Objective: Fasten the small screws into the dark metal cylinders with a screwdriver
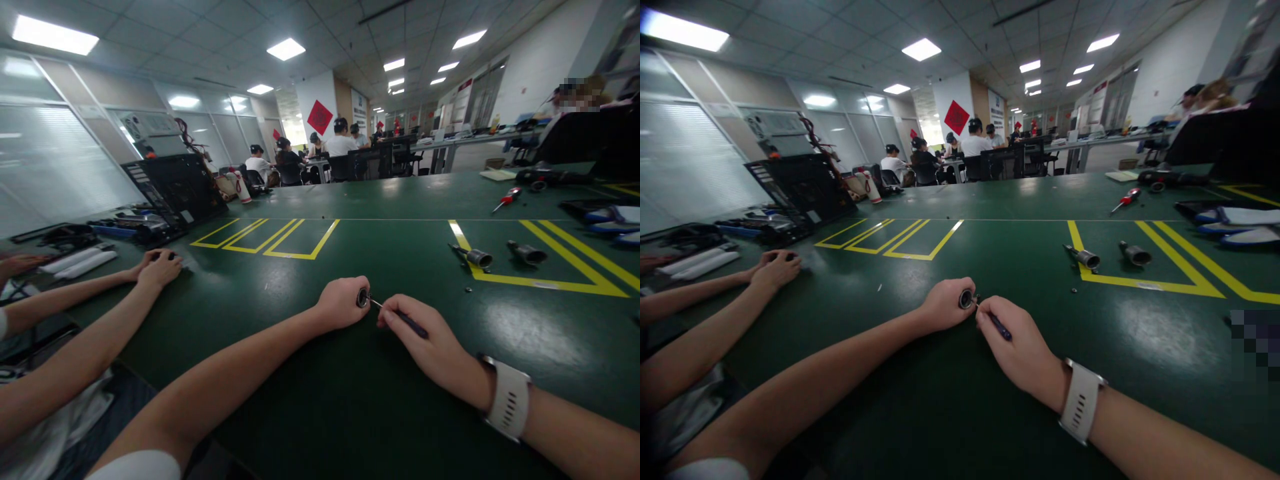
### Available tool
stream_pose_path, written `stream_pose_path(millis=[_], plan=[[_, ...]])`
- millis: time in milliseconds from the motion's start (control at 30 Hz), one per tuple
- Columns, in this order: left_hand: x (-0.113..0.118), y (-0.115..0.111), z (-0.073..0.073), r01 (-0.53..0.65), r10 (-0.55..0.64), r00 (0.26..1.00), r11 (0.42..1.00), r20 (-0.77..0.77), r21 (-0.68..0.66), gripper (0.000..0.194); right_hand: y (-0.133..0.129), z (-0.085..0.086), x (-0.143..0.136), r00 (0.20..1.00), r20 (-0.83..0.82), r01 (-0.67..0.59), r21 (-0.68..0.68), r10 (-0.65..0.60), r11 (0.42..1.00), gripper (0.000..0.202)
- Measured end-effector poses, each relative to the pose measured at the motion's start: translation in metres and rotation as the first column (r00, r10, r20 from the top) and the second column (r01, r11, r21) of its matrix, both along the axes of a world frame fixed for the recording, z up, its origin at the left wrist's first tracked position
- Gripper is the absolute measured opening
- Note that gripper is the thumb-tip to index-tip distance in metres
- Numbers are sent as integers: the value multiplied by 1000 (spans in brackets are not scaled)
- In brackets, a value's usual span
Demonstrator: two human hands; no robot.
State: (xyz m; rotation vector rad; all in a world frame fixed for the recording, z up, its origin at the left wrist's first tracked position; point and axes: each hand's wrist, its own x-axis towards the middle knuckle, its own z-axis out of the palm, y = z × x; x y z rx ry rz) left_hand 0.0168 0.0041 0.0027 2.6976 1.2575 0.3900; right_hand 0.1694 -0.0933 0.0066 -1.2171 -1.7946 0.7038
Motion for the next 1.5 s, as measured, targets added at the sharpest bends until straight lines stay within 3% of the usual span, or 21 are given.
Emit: stream_pose_path(millis=[167, 367, 633, 767, 933, 1033, 1167, 1333, 1500], plan=[[1, -3, 4, 55, -49, 993, 997, -109, 53, 8, 4, 4, 2, 983, -182, -25, -154, -3, 988, 21], [0, -3, 8, 208, -172, 957, 968, -233, 139, 8, 13, 0, 9, 882, -471, -113, -250, -19, 962, 20], [3, -1, 14, 321, -210, 897, 915, -389, 245, 11, 18, -5, 10, 836, -546, -119, -268, -49, 956, 19], [1, 5, 16, 285, -171, 904, 925, -393, 252, 12, 19, -7, 10, 820, -567, -102, -287, -83, 952, 18], [-5, 17, 12, 126, -67, 960, 971, -273, 205, 11, 22, -12, 11, 814, -559, -3, -275, -158, 961, 18], [-10, 24, 8, 37, -11, 986, 987, -166, 155, 11, 24, -13, 15, 847, -494, 87, -236, -197, 968, 19], [-17, 30, 8, 2, -2, 1000, 1000, -21, 10, 23, 30, -8, 24, 960, -152, 212, -161, -236, 964, 17], [-24, 31, 15, 217, -209, 976, 953, 59, -210, 27, 37, -8, 31, 974, 144, 179, -4, -176, 984, 17], [-25, 26, 18, 417, -419, 907, 872, 52, -255, 29, 35, -10, 28, 953, 286, 109, -34, -95, 993, 17]])
